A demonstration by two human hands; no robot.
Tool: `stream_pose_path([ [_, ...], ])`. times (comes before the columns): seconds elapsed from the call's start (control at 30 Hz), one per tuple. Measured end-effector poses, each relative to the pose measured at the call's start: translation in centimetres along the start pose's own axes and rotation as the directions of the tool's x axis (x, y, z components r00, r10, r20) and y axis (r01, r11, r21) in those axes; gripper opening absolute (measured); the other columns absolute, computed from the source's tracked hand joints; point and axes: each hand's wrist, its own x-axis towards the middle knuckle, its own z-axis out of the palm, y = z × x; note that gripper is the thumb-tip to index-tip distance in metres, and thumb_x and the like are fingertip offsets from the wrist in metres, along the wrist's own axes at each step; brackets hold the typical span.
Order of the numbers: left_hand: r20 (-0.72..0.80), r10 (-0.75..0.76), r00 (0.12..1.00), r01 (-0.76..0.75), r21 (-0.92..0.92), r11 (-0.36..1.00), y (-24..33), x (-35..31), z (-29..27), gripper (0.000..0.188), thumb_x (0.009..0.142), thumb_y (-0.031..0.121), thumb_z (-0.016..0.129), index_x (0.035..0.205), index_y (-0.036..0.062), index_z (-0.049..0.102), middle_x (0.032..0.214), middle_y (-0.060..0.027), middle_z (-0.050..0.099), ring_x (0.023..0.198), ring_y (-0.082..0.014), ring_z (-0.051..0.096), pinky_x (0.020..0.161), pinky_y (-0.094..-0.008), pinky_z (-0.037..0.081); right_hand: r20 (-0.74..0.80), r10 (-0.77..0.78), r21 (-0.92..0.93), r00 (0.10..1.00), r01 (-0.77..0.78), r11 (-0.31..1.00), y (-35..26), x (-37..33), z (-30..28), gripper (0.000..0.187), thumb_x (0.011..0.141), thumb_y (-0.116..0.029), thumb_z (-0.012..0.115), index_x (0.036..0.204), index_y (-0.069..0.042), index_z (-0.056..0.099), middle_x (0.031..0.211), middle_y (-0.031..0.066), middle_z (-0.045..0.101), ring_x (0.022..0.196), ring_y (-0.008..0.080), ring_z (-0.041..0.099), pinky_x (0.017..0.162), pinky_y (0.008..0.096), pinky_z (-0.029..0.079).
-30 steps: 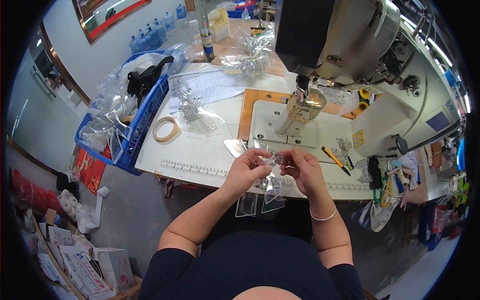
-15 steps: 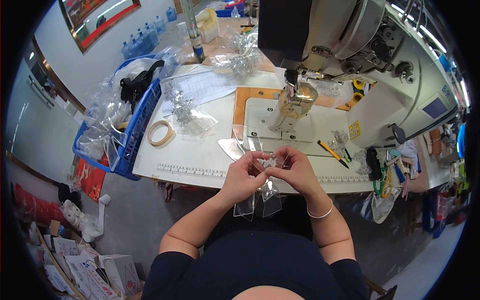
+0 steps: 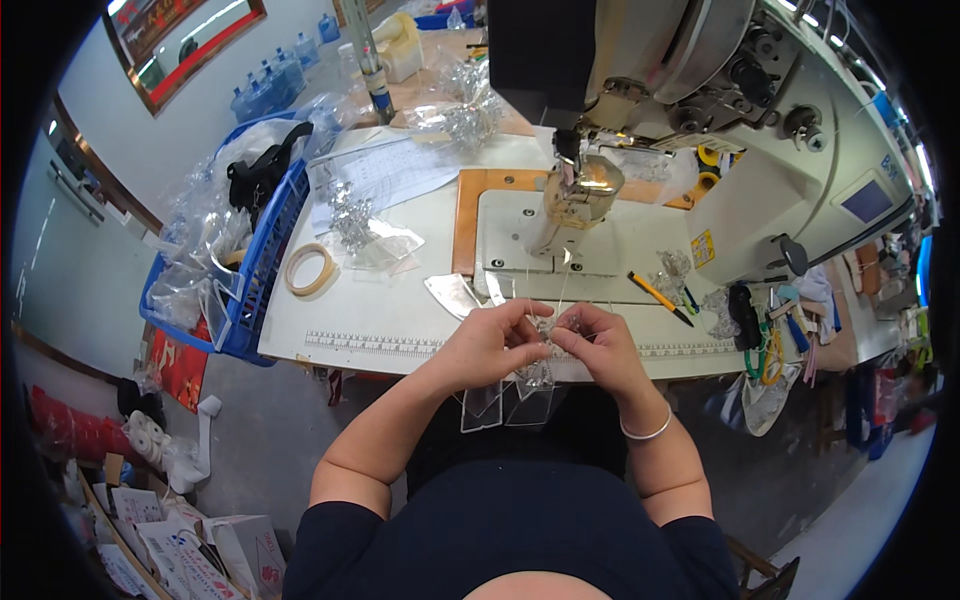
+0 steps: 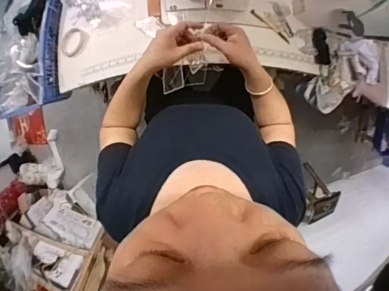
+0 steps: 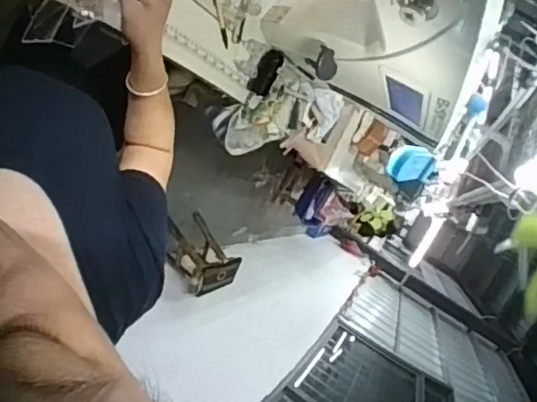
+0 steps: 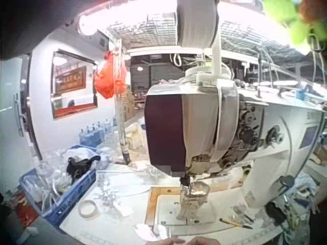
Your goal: The person repeatedly picks up small clear plastic pieces, aligns them by hand, and sews them together using a sewing machine. After each stitch, the person removes the piece and places it on the table, then repeats the process with additional pieces.
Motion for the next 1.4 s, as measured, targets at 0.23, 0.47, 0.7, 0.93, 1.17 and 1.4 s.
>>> stream_pose_path([
  [0.23,0.181,-0.025,0.983,0.044,-0.100,0.994,0.4,1.7,-0.3,0.055,0.074,0.006,0.072,0.125,0.0054,0.051,0.086,-0.0046,0.063,0.081,-0.0113,0.059,0.079,-0.0268,0.048,-0.085,0.125,0.284,0.988,-0.096,0.954,0.4,-1.2,-0.6,0.014,0.083,-0.012,0.066,0.088,0.000,0.061,0.073,0.0010,0.060,0.064,0.0061,0.050,0.058,0.0199,0.040],
  [0.47,0.204,-0.010,0.979,0.036,-0.123,0.992,-0.2,1.8,-0.1,0.059,0.073,0.003,0.073,0.127,0.0089,0.051,0.086,-0.0033,0.062,0.082,-0.0101,0.058,0.080,-0.0263,0.047,-0.188,-0.021,-0.064,0.982,0.009,0.998,-0.6,-1.9,0.2,0.011,0.081,-0.008,0.068,0.084,-0.002,0.059,0.071,-0.0014,0.058,0.064,0.0040,0.050,0.059,0.0190,0.041],
  [0.7,0.172,-0.041,0.984,0.049,-0.042,0.998,0.5,1.3,-0.3,0.058,0.071,0.006,0.075,0.125,0.0080,0.053,0.088,-0.0029,0.064,0.088,-0.0109,0.058,0.086,-0.0288,0.045,-0.223,-0.147,-0.210,0.964,0.100,0.973,-0.6,-1.6,0.7,0.014,0.078,-0.004,0.069,0.079,0.000,0.055,0.072,0.0054,0.062,0.065,0.0088,0.058,0.059,0.0234,0.048],
  [0.93,0.128,-0.085,0.988,0.091,-0.041,0.995,0.4,1.3,0.5,0.056,0.074,0.007,0.074,0.125,0.0043,0.051,0.094,-0.0080,0.067,0.088,-0.0116,0.061,0.081,-0.0279,0.048,-0.245,-0.232,-0.347,0.941,0.139,0.927,-0.3,-1.6,1.2,0.015,0.075,-0.005,0.071,0.077,-0.001,0.056,0.071,0.0074,0.062,0.064,0.0109,0.060,0.057,0.0233,0.048],
  [1.17,0.095,-0.086,0.992,0.107,-0.258,0.960,-0.7,0.9,1.1,0.049,0.078,0.002,0.067,0.124,0.0016,0.051,0.089,-0.0061,0.064,0.083,-0.0099,0.059,0.076,-0.0250,0.048,-0.190,0.023,-0.048,0.982,-0.033,0.998,-0.7,-1.3,0.4,0.014,0.077,-0.008,0.071,0.076,0.000,0.060,0.073,0.0056,0.064,0.062,0.0091,0.057,0.058,0.0237,0.046],
  [1.4,0.155,-0.093,0.984,0.152,-0.429,0.890,-0.7,0.5,1.0,0.047,0.080,0.000,0.064,0.125,0.0006,0.051,0.087,-0.0022,0.057,0.082,-0.0079,0.055,0.076,-0.0223,0.046,-0.051,0.159,0.196,0.986,-0.146,0.970,0.0,-1.0,-0.6,0.016,0.078,-0.012,0.071,0.083,0.001,0.064,0.073,0.0042,0.063,0.062,0.0078,0.054,0.057,0.0211,0.044],
])
